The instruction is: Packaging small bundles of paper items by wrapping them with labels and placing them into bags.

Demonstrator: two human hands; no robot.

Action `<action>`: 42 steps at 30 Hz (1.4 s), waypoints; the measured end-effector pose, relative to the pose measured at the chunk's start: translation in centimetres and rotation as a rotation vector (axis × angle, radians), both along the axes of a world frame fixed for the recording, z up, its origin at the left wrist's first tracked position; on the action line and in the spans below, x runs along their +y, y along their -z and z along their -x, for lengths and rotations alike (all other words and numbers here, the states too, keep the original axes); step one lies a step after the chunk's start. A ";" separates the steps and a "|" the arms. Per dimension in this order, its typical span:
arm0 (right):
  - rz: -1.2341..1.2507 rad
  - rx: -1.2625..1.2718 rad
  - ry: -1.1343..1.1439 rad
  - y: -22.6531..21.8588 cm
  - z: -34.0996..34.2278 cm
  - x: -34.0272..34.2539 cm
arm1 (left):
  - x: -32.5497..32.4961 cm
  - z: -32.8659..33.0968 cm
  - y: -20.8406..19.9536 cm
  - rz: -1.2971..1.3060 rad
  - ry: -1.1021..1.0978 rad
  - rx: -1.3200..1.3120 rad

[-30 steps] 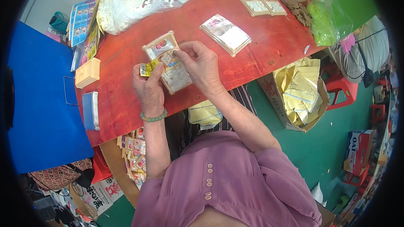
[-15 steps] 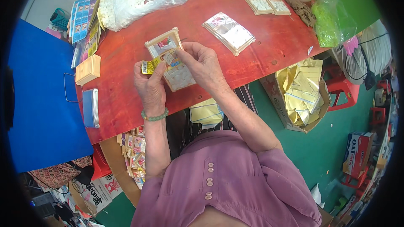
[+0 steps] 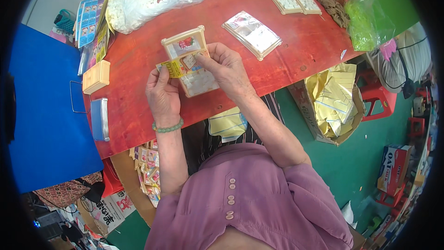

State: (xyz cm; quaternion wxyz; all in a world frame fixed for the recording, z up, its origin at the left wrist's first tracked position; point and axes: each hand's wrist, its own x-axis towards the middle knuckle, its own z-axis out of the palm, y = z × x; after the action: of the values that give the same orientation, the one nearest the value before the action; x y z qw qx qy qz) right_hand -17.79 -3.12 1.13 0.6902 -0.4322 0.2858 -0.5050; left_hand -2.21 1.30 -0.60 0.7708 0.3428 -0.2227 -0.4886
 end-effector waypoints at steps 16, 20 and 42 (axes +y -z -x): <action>-0.017 -0.151 -0.166 0.9 0.8 0.1 | 0.0 0.5 0.3 -0.056 0.105 -0.083; -0.012 -0.164 -0.178 1.4 0.8 0.0 | 0.0 0.4 0.6 -0.045 0.168 -0.100; 0.002 -0.040 -0.146 1.2 0.5 -0.4 | -0.7 0.5 -0.1 -0.116 0.320 -0.054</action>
State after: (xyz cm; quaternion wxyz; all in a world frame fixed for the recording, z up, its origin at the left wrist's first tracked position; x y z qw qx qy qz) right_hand -18.26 -3.50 -0.10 0.7303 -0.4426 0.2393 -0.4621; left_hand -2.70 0.63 -0.55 0.6559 0.3597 -0.2667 -0.6076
